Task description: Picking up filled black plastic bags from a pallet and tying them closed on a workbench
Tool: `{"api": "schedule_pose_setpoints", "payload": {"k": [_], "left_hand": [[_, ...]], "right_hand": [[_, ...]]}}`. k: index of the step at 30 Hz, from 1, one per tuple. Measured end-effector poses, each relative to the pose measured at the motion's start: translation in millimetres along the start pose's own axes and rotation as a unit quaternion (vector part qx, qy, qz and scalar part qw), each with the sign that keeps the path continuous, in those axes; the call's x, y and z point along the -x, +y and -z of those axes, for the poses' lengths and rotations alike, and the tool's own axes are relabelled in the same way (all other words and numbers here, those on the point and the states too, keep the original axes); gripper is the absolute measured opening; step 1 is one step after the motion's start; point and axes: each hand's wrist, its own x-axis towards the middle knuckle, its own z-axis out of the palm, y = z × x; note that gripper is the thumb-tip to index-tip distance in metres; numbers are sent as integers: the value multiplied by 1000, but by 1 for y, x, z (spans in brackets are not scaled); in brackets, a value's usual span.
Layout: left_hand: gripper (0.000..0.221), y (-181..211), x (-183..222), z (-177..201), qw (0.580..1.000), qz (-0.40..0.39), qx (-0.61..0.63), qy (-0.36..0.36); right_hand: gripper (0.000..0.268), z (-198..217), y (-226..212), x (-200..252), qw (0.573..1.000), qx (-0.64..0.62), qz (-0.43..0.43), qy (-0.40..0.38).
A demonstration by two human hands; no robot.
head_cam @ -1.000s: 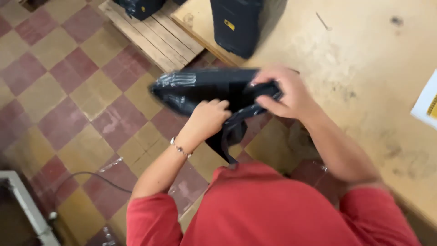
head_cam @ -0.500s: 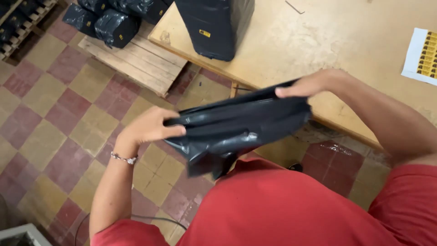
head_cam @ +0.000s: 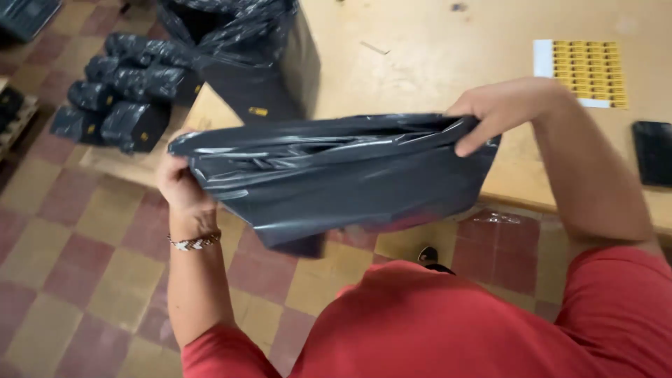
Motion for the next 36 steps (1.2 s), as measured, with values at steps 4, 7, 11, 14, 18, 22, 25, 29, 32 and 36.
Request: {"api": "schedule_pose_setpoints", "payload": {"k": [4, 7, 11, 14, 18, 22, 25, 29, 32, 36], "left_hand": [[52, -15, -16, -57, 911, 264, -177, -264], [33, -30, -26, -101, 734, 320, -461, -381], [32, -82, -52, -68, 976, 188, 3, 112], [23, -143, -80, -25, 972, 138, -78, 173], [41, -208, -77, 15, 928, 117, -349, -50], [38, -252, -76, -46, 913, 318, -214, -142], [32, -259, -88, -83, 977, 181, -73, 83], [21, -296, -73, -95, 937, 230, -12, 263], [21, -299, -54, -118, 911, 351, -125, 180], [22, -261, -38, -194, 774, 500, -253, -297]], "right_hand": [[30, -10, 93, 1, 823, -381, 360, 219], [32, -20, 125, -10, 563, -622, 341, 424], [71, -43, 197, -12, 829, -459, 144, 286], [43, -33, 145, 14, 957, -258, 126, 51], [53, -26, 220, 22, 941, -310, 125, 48], [79, -65, 266, 22, 897, -419, 131, 55], [98, -85, 305, 17, 861, -486, 138, 58], [86, -119, 348, 32, 851, -522, 34, 54], [58, -110, 354, 50, 643, -623, 174, 410], [49, -84, 272, 69, 576, -669, 96, 459]]}}
